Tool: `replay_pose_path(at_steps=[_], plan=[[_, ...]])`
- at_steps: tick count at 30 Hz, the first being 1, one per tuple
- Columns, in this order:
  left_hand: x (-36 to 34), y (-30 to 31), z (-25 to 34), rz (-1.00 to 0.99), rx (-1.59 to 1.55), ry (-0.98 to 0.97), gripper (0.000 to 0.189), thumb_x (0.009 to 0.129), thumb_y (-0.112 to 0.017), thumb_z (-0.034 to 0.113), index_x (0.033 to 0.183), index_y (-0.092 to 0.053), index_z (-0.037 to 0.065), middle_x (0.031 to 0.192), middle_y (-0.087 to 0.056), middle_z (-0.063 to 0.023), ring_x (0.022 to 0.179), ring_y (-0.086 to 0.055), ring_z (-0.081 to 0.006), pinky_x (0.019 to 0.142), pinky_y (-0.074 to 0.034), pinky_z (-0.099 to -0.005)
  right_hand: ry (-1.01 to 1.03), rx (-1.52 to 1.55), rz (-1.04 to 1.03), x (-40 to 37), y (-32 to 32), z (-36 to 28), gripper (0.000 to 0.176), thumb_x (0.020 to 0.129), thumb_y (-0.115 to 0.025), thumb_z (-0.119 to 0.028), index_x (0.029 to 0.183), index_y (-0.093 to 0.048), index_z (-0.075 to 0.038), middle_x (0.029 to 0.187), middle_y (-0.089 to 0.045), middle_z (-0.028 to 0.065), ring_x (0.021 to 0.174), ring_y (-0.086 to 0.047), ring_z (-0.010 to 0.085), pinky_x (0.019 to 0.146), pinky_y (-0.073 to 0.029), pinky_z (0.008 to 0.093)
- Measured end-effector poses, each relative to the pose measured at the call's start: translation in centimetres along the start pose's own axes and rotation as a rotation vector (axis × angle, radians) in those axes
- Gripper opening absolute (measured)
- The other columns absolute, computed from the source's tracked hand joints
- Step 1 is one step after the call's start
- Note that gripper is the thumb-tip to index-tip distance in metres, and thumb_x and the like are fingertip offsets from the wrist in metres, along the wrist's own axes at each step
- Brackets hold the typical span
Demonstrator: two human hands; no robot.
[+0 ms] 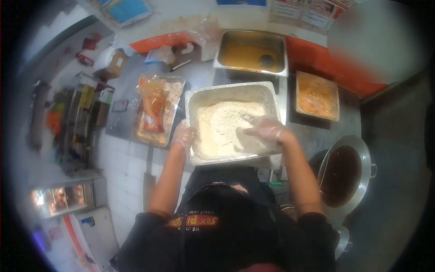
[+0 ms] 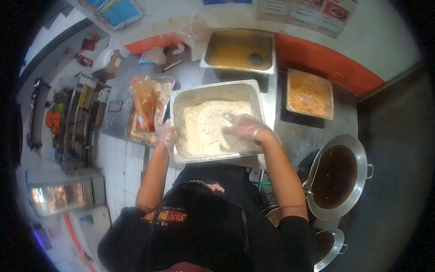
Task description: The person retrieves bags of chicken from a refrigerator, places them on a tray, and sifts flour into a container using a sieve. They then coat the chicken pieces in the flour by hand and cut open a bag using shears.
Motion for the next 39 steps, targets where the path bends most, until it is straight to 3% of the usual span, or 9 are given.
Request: replay_pose_path(at_steps=[8,19,21,25,31,33,34,37,39], plan=[[-13.6,18.8,-9.3,0.347,-0.238,0.152,0.030,0.067,-0.060,0.011,0.094,-0.058,-0.002,0.073,-0.062,-0.0121,0.062,-0.061,-0.0210,0.054,-0.049,-0.0358,0.544,0.001,-0.407,-0.8,-14.6,-15.9,0.059,0.086,-0.059,-0.033,0.135,-0.044,-0.004,0.131,-0.050,0.0204,0.121,-0.049,0.0308,0.102,-0.035,0.0334],[-31.7,43.1,-26.0,0.879,0.276,0.208,0.034,0.071,-0.061,0.017,0.100,-0.062,-0.001,0.082,-0.065,-0.0147,0.073,-0.063,-0.0231,0.066,-0.051,-0.0345,0.020,1.073,-0.647,2.8,-37.0,-28.5,0.054,0.080,-0.064,-0.007,0.126,-0.043,0.009,0.123,-0.052,0.0202,0.108,-0.056,0.0294,0.089,-0.048,0.0370],[-36.5,44.5,-28.9,1.162,-0.820,0.004,0.042,0.069,-0.049,-0.002,0.110,-0.056,-0.002,0.088,-0.062,-0.0087,0.073,-0.061,-0.0188,0.059,-0.050,-0.0278,0.164,1.138,-0.588,4.2,-39.3,-29.2,0.050,0.077,-0.062,0.000,0.123,-0.044,0.009,0.120,-0.052,0.0213,0.103,-0.057,0.0313,0.088,-0.049,0.0376],[-42.1,49.6,-29.2,1.311,-0.679,0.126,0.043,0.073,-0.048,0.000,0.116,-0.054,0.000,0.098,-0.061,-0.0108,0.078,-0.060,-0.0204,0.063,-0.051,-0.0286,-0.095,0.821,-0.529,9.9,-49.3,-23.4,0.039,0.085,-0.057,-0.002,0.123,-0.047,0.004,0.117,-0.056,0.0171,0.103,-0.058,0.0272,0.087,-0.048,0.0352],[-50.5,58.9,-51.1,1.374,-0.199,0.345,0.027,0.083,-0.055,0.022,0.101,-0.059,0.002,0.095,-0.062,-0.0106,0.086,-0.060,-0.0191,0.071,-0.050,-0.0323,-0.444,0.584,-0.399,20.7,-60.8,-5.8,0.035,0.080,-0.055,0.001,0.114,-0.058,-0.002,0.103,-0.062,0.0104,0.089,-0.062,0.0245,0.076,-0.051,0.0351],[-50.5,58.9,-51.7,1.393,-0.718,-0.071,0.028,0.090,-0.050,0.024,0.109,-0.056,0.003,0.098,-0.062,-0.0088,0.088,-0.061,-0.0192,0.073,-0.051,-0.0317,-0.020,-1.002,-0.729,24.8,-64.0,-2.4,0.031,0.085,-0.050,-0.010,0.114,-0.060,-0.008,0.107,-0.063,0.0109,0.095,-0.063,0.0278,0.078,-0.052,0.0361],[-51.5,59.6,-53.4,1.382,-0.710,-0.060,0.028,0.090,-0.050,0.024,0.109,-0.056,0.003,0.098,-0.062,-0.0088,0.088,-0.061,-0.0192,0.073,-0.051,-0.0317,-0.036,-0.994,-0.734,26.7,-64.8,-0.7,0.031,0.085,-0.050,-0.010,0.114,-0.060,-0.008,0.107,-0.063,0.0109,0.095,-0.063,0.0278,0.078,-0.052,0.0361],[-47.7,62.6,-57.9,0.549,-1.261,-0.364,0.037,0.089,-0.049,0.019,0.122,-0.049,0.001,0.103,-0.058,-0.0117,0.088,-0.060,-0.0241,0.068,-0.055,-0.0361,-0.204,-1.027,-0.367,34.8,-64.7,4.9,0.032,0.088,-0.047,-0.018,0.115,-0.060,-0.007,0.116,-0.059,0.0167,0.106,-0.058,0.0302,0.085,-0.049,0.0396],[-44.3,63.9,-55.0,1.203,-0.985,0.173,0.036,0.088,-0.049,0.016,0.121,-0.049,0.000,0.103,-0.058,-0.0129,0.087,-0.061,-0.0244,0.068,-0.055,-0.0365,-0.336,-1.061,-0.147,39.0,-65.7,11.8,0.034,0.089,-0.044,-0.023,0.115,-0.060,-0.007,0.122,-0.056,0.0206,0.114,-0.055,0.0318,0.089,-0.047,0.0418]])
Point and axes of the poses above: each hand's wrist, its own x-axis towards the middle knuckle, its own y-axis out of the back of the hand, z = x × y, the point moved 10 cm from there along x, towards the middle knuckle
